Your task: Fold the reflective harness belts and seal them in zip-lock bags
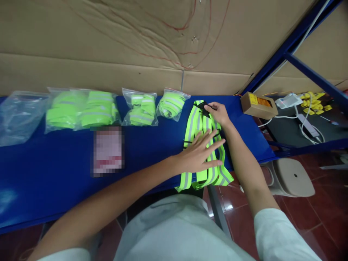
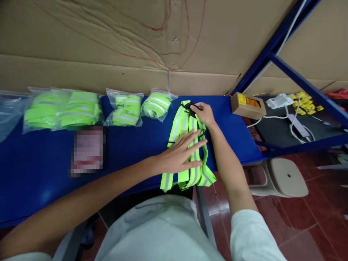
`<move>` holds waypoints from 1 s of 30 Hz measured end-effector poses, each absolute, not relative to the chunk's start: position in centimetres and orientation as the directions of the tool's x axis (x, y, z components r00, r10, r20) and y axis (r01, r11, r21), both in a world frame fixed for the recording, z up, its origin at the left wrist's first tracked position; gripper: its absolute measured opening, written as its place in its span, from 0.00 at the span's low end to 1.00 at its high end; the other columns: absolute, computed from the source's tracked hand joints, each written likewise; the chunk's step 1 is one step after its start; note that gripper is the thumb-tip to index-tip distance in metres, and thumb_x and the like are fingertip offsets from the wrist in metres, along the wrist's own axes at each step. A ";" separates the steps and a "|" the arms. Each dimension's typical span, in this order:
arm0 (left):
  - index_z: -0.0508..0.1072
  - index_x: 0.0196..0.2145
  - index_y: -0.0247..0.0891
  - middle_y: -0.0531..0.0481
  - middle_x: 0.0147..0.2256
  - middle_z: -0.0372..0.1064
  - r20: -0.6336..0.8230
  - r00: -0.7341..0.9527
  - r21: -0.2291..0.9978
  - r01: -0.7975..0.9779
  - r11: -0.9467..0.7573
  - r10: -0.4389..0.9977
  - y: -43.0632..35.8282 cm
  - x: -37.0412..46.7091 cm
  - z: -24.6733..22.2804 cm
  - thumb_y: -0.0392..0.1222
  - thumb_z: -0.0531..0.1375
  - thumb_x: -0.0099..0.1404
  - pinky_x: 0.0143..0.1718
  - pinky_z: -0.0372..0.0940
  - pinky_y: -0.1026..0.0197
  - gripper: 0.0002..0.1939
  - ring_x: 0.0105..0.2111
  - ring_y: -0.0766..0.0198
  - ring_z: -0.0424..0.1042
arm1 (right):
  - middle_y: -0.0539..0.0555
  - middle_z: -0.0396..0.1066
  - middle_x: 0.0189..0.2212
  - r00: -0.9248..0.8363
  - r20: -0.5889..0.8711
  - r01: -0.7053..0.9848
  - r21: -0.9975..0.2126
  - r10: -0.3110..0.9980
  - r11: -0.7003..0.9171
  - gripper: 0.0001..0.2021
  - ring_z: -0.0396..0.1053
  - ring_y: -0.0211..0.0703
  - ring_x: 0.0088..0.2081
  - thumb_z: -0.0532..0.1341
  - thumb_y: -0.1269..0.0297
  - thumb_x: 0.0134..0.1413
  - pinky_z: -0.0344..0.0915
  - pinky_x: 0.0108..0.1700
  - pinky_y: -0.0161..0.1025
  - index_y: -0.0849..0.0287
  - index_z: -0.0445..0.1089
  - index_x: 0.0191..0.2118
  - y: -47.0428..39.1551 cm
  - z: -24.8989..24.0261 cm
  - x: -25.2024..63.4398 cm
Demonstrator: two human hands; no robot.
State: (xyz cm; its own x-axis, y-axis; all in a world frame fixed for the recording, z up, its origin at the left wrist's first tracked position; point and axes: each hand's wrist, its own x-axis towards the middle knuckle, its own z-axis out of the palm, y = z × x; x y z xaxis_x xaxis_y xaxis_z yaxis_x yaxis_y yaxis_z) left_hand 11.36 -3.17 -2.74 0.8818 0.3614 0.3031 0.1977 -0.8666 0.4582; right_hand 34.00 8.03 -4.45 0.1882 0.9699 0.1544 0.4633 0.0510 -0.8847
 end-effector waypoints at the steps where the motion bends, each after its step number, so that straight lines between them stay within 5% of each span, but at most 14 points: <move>1: 0.53 0.72 0.40 0.35 0.73 0.36 0.326 0.898 0.418 0.145 -0.897 0.296 -3.2 11.8 -3.1 0.63 0.49 0.73 0.72 0.38 0.35 0.37 0.74 0.45 0.36 | 0.56 0.78 0.36 0.200 0.177 0.467 -0.882 0.964 0.065 0.21 0.74 0.45 0.39 0.68 0.44 0.49 0.70 0.43 0.40 0.59 0.74 0.35 8.2 -4.7 33.8; 4: 0.59 0.69 0.41 0.38 0.71 0.48 0.354 0.923 0.299 0.043 -0.953 0.153 -3.8 12.3 -3.6 0.61 0.47 0.75 0.73 0.35 0.39 0.33 0.73 0.49 0.42 | 0.56 0.78 0.36 0.189 0.208 0.472 -0.876 0.960 0.097 0.21 0.74 0.45 0.39 0.67 0.43 0.50 0.70 0.44 0.41 0.59 0.74 0.35 8.6 -5.1 33.6; 11: 0.59 0.69 0.39 0.36 0.66 0.60 0.297 0.943 0.264 0.067 -0.962 0.147 -5.2 11.7 -4.6 0.67 0.46 0.72 0.70 0.44 0.42 0.39 0.69 0.48 0.56 | 0.53 0.74 0.32 0.106 0.263 0.583 -0.797 0.959 0.155 0.20 0.70 0.44 0.36 0.67 0.45 0.53 0.66 0.42 0.39 0.57 0.75 0.40 7.9 -4.3 34.0; 17: 0.57 0.70 0.43 0.39 0.72 0.47 0.249 0.960 0.256 0.061 -0.965 0.127 -6.6 10.7 -4.5 0.68 0.46 0.72 0.71 0.39 0.40 0.38 0.72 0.49 0.47 | 0.55 0.76 0.35 -0.017 0.359 0.783 -0.575 0.933 0.236 0.17 0.70 0.46 0.36 0.58 0.47 0.65 0.61 0.40 0.40 0.57 0.73 0.44 7.4 -4.6 33.5; 21: 0.54 0.71 0.39 0.39 0.72 0.46 0.215 0.974 0.276 0.014 -0.961 0.076 -7.9 9.7 -4.6 0.69 0.45 0.71 0.73 0.37 0.41 0.41 0.73 0.50 0.45 | 0.55 0.77 0.39 -0.078 0.339 0.783 -0.561 0.937 0.268 0.17 0.72 0.47 0.39 0.59 0.48 0.65 0.60 0.41 0.39 0.58 0.73 0.43 7.5 -4.9 33.1; 25: 0.54 0.71 0.38 0.40 0.72 0.42 0.200 0.979 0.299 -0.020 -0.954 0.042 -9.0 8.2 -4.7 0.70 0.47 0.70 0.74 0.33 0.43 0.43 0.73 0.52 0.41 | 0.53 0.75 0.32 -0.135 0.311 0.754 -0.584 0.941 0.301 0.18 0.69 0.43 0.33 0.60 0.48 0.63 0.59 0.36 0.37 0.59 0.74 0.40 7.7 -4.9 33.2; 30: 0.60 0.69 0.40 0.42 0.71 0.50 0.209 0.978 0.396 -0.089 -0.914 -0.005 -8.5 7.4 -2.7 0.63 0.47 0.74 0.73 0.43 0.51 0.34 0.72 0.55 0.47 | 0.52 0.74 0.31 -0.178 0.282 0.729 -0.606 0.943 0.319 0.19 0.67 0.41 0.32 0.60 0.46 0.63 0.59 0.35 0.36 0.60 0.74 0.38 8.6 -5.2 33.8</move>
